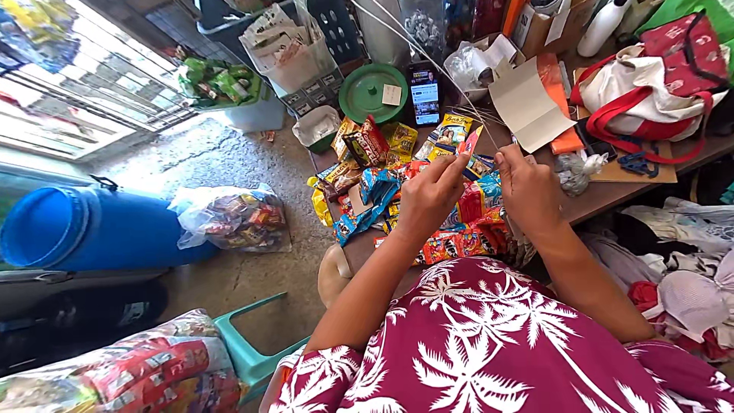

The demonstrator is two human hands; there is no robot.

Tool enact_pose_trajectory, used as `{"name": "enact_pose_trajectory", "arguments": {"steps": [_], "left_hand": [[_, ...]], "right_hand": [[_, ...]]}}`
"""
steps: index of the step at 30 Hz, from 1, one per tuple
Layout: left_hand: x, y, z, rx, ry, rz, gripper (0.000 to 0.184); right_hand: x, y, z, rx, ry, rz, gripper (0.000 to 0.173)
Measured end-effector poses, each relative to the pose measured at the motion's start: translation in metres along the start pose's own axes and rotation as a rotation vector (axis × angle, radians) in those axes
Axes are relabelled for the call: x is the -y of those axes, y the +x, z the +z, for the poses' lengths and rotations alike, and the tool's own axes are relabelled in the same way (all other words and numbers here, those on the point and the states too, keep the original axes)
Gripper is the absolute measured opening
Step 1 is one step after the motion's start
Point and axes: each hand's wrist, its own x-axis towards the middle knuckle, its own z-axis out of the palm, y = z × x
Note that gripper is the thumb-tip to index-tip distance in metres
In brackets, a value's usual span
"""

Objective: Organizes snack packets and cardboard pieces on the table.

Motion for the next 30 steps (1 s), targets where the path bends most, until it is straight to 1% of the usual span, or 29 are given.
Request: {"name": "enact_pose_trajectory", "arguments": {"steps": [6, 8, 11, 13, 15, 19, 25, 30], "left_hand": [[0.001, 0.0, -0.004, 0.031, 0.101, 0.12, 0.023], [0.002, 0.0, -0.004, 0.032, 0.051, 0.098, 0.023], [0.003, 0.0, -0.005, -0.005, -0.109, 0.033, 0.021], [0.002, 0.001, -0.007, -0.04, -0.16, 0.04, 0.02], [0.003, 0.0, -0.009, -0.047, -0.109, 0.103, 0.02], [0.009, -0.005, -0.013, -0.006, 0.082, 0.232, 0.021], [0.01, -0.004, -0.015, -0.018, 0.03, 0.262, 0.021], [0.007, -0.004, -0.023, -0.021, 0.149, 0.32, 0.023]], "right_hand": [[-0.003, -0.001, -0.002, -0.007, 0.0, -0.004, 0.035], [-0.006, -0.001, -0.002, -0.031, 0.032, -0.011, 0.035], [-0.008, -0.002, 0.0, -0.049, 0.063, -0.025, 0.034], [-0.008, -0.002, 0.0, -0.048, 0.064, -0.027, 0.033], [-0.008, -0.003, -0.002, -0.05, 0.062, -0.035, 0.033], [-0.011, -0.007, -0.001, -0.062, 0.061, -0.05, 0.033], [-0.011, -0.009, 0.001, -0.117, 0.073, -0.072, 0.033], [-0.014, -0.01, 0.004, -0.125, 0.076, -0.074, 0.034]]}}
